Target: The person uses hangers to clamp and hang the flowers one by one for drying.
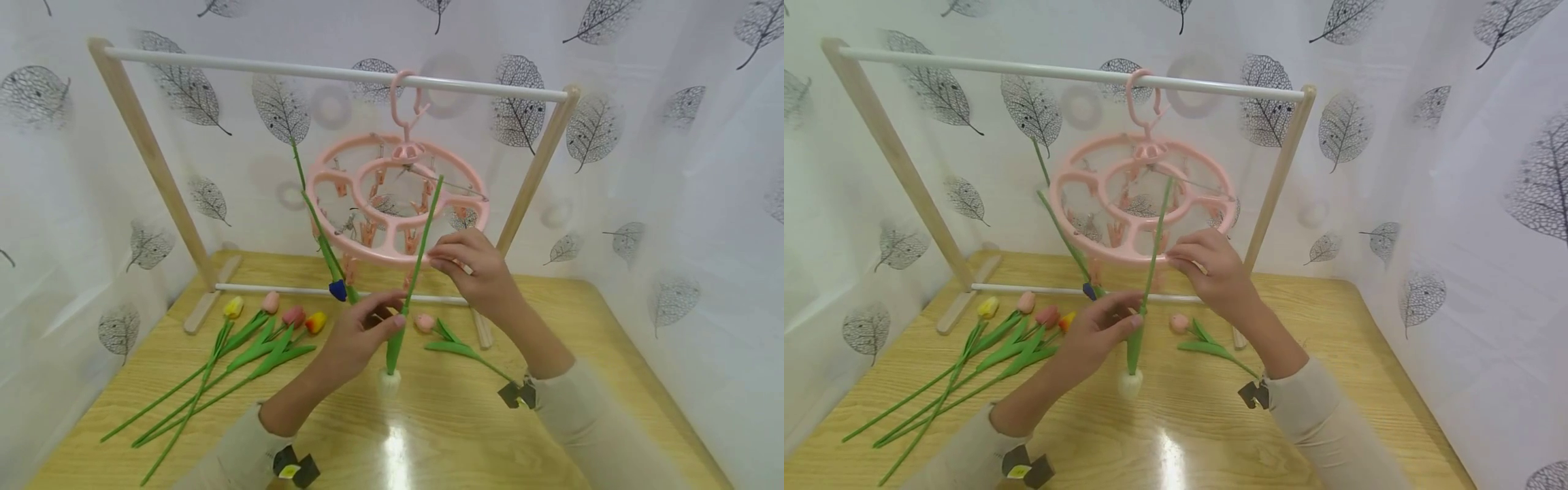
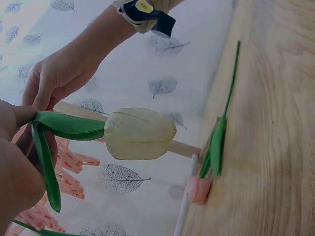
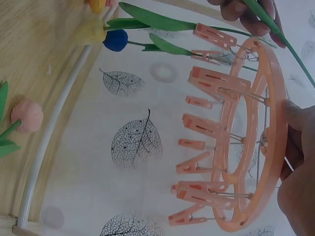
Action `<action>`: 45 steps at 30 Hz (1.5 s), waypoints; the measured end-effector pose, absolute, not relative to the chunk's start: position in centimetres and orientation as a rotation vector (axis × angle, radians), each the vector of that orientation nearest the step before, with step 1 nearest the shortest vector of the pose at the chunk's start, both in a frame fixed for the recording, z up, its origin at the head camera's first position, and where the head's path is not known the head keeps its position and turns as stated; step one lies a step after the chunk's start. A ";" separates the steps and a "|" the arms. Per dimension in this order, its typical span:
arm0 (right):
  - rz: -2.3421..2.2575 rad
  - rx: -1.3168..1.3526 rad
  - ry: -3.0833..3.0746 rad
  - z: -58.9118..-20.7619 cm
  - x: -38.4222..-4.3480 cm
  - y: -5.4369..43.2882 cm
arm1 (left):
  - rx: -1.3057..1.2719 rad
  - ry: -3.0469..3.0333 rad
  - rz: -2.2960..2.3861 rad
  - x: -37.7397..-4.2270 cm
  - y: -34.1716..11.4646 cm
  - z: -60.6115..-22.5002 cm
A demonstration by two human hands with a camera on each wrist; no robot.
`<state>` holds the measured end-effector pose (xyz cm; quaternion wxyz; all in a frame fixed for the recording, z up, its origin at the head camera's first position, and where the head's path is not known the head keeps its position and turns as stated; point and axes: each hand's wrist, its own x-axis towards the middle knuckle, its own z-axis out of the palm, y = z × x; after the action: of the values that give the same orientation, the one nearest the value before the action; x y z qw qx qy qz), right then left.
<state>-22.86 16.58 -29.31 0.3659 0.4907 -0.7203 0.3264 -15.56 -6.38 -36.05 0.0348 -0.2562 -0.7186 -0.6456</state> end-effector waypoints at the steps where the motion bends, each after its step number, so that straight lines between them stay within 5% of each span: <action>1: 0.819 1.259 -1.841 -29.4 -22.8 16.2 | -0.783 -2.200 -1.983 -15.6 -6.4 -36.1; 33: 0.715 1.152 -1.696 -30.2 -21.4 14.1 | -0.746 -2.122 -1.991 -15.5 -6.8 -35.9; 45: 0.796 0.916 -1.633 -34.6 -20.4 14.6 | -0.769 -2.177 -1.830 -15.5 -6.7 -35.9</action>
<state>-20.43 14.59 -34.60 0.5257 0.3828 -0.6828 0.3329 -15.49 -6.74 -35.88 0.0978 -0.2599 -0.7354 -0.6181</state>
